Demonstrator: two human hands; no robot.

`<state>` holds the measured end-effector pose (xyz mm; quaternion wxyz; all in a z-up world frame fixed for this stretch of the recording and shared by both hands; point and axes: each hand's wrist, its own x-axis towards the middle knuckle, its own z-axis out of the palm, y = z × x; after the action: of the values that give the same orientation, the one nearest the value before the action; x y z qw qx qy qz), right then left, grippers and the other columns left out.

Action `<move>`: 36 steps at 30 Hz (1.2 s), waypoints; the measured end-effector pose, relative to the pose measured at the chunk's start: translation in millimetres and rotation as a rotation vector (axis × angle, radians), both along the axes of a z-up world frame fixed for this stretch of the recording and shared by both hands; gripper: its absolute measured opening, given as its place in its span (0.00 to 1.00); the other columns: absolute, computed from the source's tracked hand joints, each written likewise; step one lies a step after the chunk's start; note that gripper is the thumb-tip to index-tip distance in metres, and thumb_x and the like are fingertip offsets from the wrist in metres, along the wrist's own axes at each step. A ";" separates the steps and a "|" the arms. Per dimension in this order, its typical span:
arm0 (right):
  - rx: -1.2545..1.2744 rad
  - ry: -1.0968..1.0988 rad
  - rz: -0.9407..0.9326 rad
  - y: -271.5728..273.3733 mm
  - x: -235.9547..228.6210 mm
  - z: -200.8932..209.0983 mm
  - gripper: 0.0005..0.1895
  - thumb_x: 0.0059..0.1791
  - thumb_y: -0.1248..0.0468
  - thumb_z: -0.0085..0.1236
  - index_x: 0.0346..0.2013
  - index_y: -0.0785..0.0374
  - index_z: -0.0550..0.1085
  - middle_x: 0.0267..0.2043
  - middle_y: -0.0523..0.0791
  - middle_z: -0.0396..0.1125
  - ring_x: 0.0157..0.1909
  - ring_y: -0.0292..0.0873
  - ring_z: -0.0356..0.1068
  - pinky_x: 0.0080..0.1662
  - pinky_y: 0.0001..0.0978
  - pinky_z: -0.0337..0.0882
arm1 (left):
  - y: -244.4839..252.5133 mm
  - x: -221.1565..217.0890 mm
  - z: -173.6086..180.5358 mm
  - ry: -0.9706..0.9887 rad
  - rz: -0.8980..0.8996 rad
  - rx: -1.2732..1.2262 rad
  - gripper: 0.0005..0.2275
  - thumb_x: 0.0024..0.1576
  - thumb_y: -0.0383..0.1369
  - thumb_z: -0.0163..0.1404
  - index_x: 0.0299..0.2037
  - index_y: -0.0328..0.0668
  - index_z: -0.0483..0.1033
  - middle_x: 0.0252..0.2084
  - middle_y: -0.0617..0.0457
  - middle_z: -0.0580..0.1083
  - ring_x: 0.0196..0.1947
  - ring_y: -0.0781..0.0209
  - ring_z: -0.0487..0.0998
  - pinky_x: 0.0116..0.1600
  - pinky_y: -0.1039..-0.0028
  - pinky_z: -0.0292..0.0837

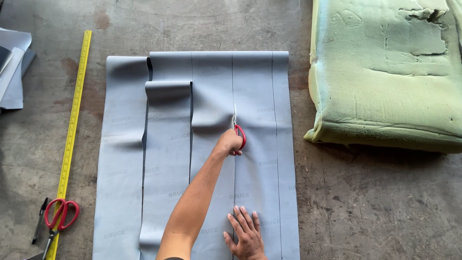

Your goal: The person uses red-handled scissors to cut a large sheet of light gray fabric into long vertical strips. The fabric is laid out on a concrete floor, and the person cuts along pre-marked lines, separating the material into multiple sections.

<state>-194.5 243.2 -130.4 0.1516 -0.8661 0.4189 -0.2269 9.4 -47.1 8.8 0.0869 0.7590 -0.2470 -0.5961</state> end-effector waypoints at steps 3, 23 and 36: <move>-0.011 -0.010 -0.007 -1.3 1.0 1.4 0.30 0.51 0.45 0.56 0.67 0.51 0.71 0.75 0.45 0.60 0.78 0.45 0.54 0.75 0.54 0.44 | 1.2 -0.5 -11.1 -0.046 0.007 -0.080 0.07 0.48 0.19 0.35 0.28 0.44 0.57 0.31 0.51 0.66 0.25 0.51 0.84 0.22 0.73 0.58; 0.032 -0.003 0.000 -1.3 0.1 3.4 0.30 0.52 0.45 0.56 0.67 0.52 0.70 0.75 0.45 0.60 0.78 0.47 0.54 0.75 0.56 0.44 | -43.1 12.1 -16.0 -0.038 -0.042 -0.040 0.09 0.47 0.24 0.35 0.38 0.42 0.61 0.29 0.49 0.69 0.24 0.58 0.79 0.26 0.71 0.63; 0.003 -0.046 -0.017 -2.1 2.3 4.8 0.29 0.53 0.45 0.54 0.65 0.53 0.72 0.74 0.45 0.62 0.77 0.46 0.56 0.75 0.57 0.47 | -59.4 17.2 -16.9 -0.015 -0.015 -0.021 0.15 0.46 0.22 0.31 0.42 0.40 0.64 0.30 0.50 0.67 0.25 0.58 0.80 0.27 0.73 0.63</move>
<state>-192.3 241.1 -125.6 0.1604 -0.8568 0.4228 -0.2476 26.6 -106.4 -8.1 0.0885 0.7605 -0.2597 -0.5885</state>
